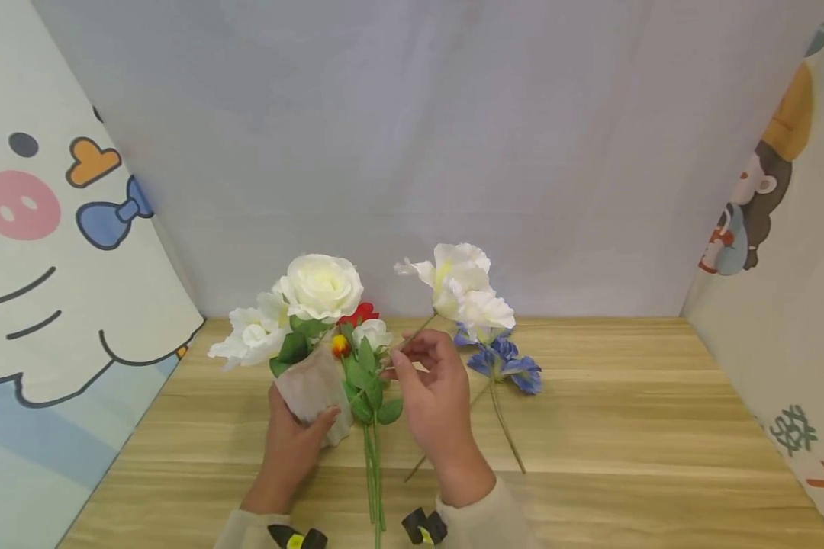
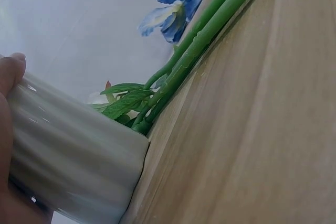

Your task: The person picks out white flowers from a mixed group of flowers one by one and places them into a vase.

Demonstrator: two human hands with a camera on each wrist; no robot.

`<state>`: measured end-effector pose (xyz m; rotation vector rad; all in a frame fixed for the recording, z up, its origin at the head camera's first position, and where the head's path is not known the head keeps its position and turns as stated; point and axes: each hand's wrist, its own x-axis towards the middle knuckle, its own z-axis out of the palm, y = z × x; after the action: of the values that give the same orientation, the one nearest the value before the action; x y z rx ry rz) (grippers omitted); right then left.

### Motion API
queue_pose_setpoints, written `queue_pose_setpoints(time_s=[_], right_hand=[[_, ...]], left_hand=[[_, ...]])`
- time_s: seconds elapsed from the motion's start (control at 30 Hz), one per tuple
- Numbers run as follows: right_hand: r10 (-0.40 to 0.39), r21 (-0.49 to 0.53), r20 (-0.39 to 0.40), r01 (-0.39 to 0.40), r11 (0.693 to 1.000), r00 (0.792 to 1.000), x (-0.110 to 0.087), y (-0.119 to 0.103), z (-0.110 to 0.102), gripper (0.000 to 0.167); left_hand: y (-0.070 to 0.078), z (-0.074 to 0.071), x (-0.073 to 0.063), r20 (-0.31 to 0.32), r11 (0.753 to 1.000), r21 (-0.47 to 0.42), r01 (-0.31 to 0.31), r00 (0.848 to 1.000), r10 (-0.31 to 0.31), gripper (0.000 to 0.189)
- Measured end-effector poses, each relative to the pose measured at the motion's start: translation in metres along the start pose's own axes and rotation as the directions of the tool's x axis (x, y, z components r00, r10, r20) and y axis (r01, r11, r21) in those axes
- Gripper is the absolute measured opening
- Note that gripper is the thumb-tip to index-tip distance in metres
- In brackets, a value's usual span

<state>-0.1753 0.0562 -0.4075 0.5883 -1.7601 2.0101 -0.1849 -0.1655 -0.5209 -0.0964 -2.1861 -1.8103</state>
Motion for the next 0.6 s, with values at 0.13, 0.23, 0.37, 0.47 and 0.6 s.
queue_pose_setpoints(time_s=[0.13,0.23,0.37,0.47,0.6], right_hand=[[-0.045,0.016,-0.014,0.045,0.999,0.999,0.008,-0.006,-0.001,0.017],[-0.061,0.043,-0.026,0.062,0.997,0.998,0.012,-0.008,0.000,0.018],[-0.043,0.083,-0.039,0.046,0.996,0.998,0.015,-0.010,0.003,0.020],[-0.036,0.094,-0.045,0.041,0.995,0.998,0.016,-0.012,0.006,0.020],[-0.055,0.095,-0.046,0.059,0.994,0.997,0.019,-0.016,0.010,0.020]], left_hand=[[0.000,0.000,0.000,0.000,1.000,-0.002,0.004,1.000,-0.004,0.096],[0.000,0.000,0.000,0.005,1.000,-0.005,0.004,1.000,-0.004,0.096],[0.000,-0.001,0.000,0.009,1.000,-0.008,0.007,1.000,-0.007,0.096],[0.001,-0.001,0.000,0.006,1.000,-0.008,0.011,1.000,-0.011,0.095],[0.001,-0.001,0.000,0.007,1.000,-0.012,0.006,1.000,-0.006,0.095]])
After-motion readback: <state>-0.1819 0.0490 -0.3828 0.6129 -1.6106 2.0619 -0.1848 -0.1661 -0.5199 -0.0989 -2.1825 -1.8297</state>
